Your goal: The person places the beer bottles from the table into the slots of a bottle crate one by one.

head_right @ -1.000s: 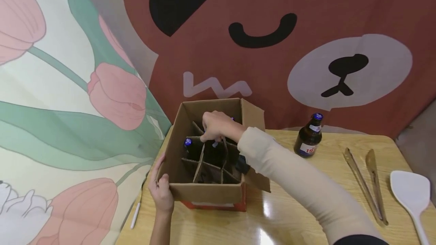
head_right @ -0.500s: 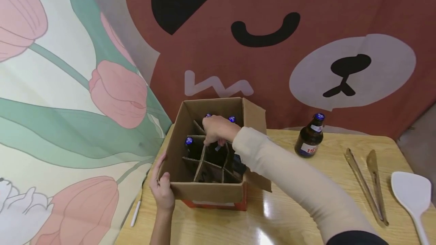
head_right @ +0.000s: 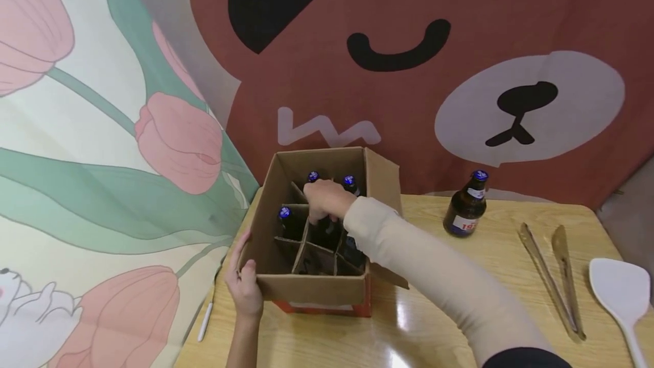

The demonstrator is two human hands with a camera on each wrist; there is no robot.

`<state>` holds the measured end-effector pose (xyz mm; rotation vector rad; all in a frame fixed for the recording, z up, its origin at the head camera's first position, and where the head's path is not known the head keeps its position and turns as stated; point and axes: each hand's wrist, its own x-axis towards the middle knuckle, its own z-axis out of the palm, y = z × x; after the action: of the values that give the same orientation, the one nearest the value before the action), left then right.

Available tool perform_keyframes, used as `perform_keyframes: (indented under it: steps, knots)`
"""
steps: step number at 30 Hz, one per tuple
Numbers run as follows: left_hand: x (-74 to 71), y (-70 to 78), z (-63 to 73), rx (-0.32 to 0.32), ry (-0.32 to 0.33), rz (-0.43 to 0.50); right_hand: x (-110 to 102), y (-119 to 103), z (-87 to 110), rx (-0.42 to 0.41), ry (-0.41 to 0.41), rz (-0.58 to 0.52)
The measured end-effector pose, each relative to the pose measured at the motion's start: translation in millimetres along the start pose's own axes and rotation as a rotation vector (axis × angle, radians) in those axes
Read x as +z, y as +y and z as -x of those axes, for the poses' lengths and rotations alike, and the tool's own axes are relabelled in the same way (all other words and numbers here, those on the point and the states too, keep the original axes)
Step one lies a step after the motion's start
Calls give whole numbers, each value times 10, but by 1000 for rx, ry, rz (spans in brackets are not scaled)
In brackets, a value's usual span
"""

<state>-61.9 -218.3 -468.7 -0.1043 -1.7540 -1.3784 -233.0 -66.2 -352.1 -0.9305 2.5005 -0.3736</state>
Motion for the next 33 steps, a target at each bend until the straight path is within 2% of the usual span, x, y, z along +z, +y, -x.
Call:
perform_keyframes:
  steps: [5, 10, 13, 17, 20, 24, 29, 33]
  knots:
    - [23, -5, -12, -1, 3, 16, -91, -12, 47, -2, -1, -41]
    - [54, -23, -19, 4, -8, 36, -339, -35, 210, -10, -4, -101]
    - [45, -36, -14, 8, -18, 59, -535, -26, 372, -14, 49, -58]
    - [11, -41, -28, 6, -19, 112, -816, 89, 631, 15, 146, 61]
    - [-21, -35, -47, 2, -1, 134, -1006, 270, 822, 58, 187, 98]
    - [-78, -19, -58, 2, 26, 120, -1160, 625, 1042, 112, 216, 97]
    - [-144, -4, -53, 6, 39, 107, -1196, 1191, 1284, 208, 249, 94]
    - [-190, 7, -46, 8, 50, 111, -1128, 1601, 1401, 321, 278, 85]
